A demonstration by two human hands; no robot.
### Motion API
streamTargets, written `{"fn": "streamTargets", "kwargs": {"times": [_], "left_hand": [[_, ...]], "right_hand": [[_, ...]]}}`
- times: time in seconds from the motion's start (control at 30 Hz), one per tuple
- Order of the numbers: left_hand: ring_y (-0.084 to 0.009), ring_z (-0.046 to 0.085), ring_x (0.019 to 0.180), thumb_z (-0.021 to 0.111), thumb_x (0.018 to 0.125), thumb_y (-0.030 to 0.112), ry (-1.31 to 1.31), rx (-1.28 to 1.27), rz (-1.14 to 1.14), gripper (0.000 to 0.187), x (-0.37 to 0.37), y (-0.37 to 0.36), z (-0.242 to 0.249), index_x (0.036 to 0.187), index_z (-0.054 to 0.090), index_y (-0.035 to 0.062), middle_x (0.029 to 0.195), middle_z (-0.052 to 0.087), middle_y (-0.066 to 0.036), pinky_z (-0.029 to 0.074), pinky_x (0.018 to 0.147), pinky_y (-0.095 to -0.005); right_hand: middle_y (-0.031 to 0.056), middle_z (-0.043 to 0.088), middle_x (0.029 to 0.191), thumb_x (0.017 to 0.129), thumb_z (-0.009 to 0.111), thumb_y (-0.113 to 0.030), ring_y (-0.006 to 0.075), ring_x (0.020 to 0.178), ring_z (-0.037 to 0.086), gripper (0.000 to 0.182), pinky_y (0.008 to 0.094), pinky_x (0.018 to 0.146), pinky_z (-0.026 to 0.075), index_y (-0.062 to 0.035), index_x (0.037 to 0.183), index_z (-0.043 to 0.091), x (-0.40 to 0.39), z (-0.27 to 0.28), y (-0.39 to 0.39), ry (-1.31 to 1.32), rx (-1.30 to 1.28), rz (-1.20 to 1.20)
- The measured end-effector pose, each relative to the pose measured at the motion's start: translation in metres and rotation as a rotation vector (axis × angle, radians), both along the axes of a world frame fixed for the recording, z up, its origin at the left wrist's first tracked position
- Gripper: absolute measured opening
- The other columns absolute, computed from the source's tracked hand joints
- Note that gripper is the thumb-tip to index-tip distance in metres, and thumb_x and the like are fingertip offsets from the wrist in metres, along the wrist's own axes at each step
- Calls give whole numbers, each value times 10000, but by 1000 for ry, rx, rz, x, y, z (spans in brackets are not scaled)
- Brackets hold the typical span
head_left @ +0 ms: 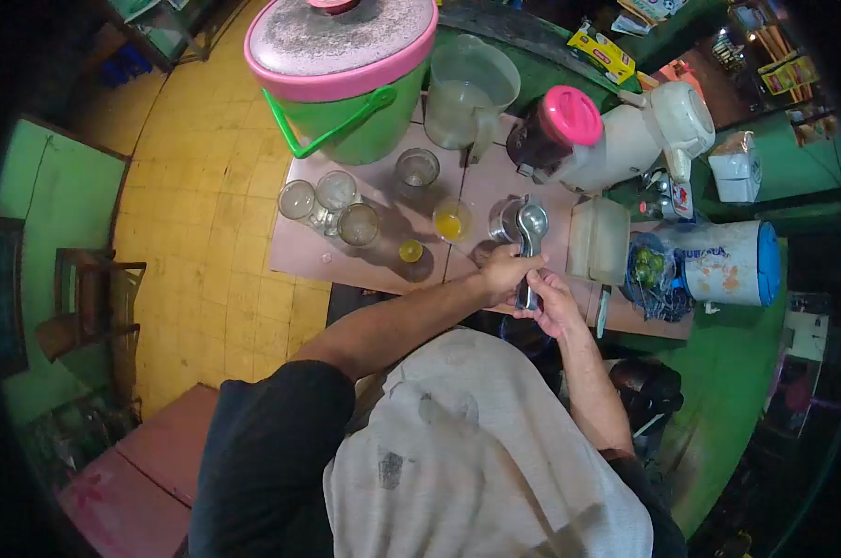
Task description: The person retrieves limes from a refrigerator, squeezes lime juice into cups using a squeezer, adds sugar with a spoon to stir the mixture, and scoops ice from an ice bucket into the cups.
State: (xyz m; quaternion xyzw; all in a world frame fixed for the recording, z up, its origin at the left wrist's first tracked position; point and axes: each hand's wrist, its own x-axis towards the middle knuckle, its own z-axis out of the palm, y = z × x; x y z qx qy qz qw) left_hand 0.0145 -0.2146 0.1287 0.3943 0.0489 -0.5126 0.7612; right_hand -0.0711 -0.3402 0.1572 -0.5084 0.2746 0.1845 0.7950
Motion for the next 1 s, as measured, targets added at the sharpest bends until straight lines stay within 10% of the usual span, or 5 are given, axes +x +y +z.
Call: {"fn": "streamTargets", "kwargs": {"times": [0.47, 0.63, 0.8, 1.0], "left_hand": [[-163, 571, 524, 590, 977, 207, -44, 149, -33, 181, 0, -7, -24, 987, 589, 27, 760, 619, -81, 456, 391, -323], [-175, 613, 733, 568, 990, 212, -80, 155, -36, 200, -1, -6, -17, 1001, 569, 12, 875, 628, -92, 533, 596, -345], [-178, 592, 862, 522, 1014, 254, -135, 45, 17, 229, -1, -8, -38, 1056, 538, 29, 955, 605, -84, 519, 749, -367], [-171, 548, 839, 427, 1041, 380, -31, 76, 46, 317, -4, -8, -32, 1110, 500, 80, 929, 548, -45, 500, 728, -372]], "right_hand": [[74, 642, 764, 996, 550, -225, 193, 606, 652, 161, 281, 424, 501, -64, 1006, 562, -1, -29, 10, 47, -160, -14], [64, 624, 732, 987, 577, -272, 179, 585, 637, 224, 279, 430, 500, -56, 931, 573, -2, -20, 15, 65, -186, -54], [30, 593, 657, 957, 615, -381, 94, 521, 587, 360, 233, 410, 463, -57, 810, 564, -2, -6, 4, 74, -902, 345], [43, 593, 628, 964, 607, -330, 113, 465, 553, 302, 241, 383, 438, -54, 850, 568, 9, 27, 12, 119, -616, 218]]}}
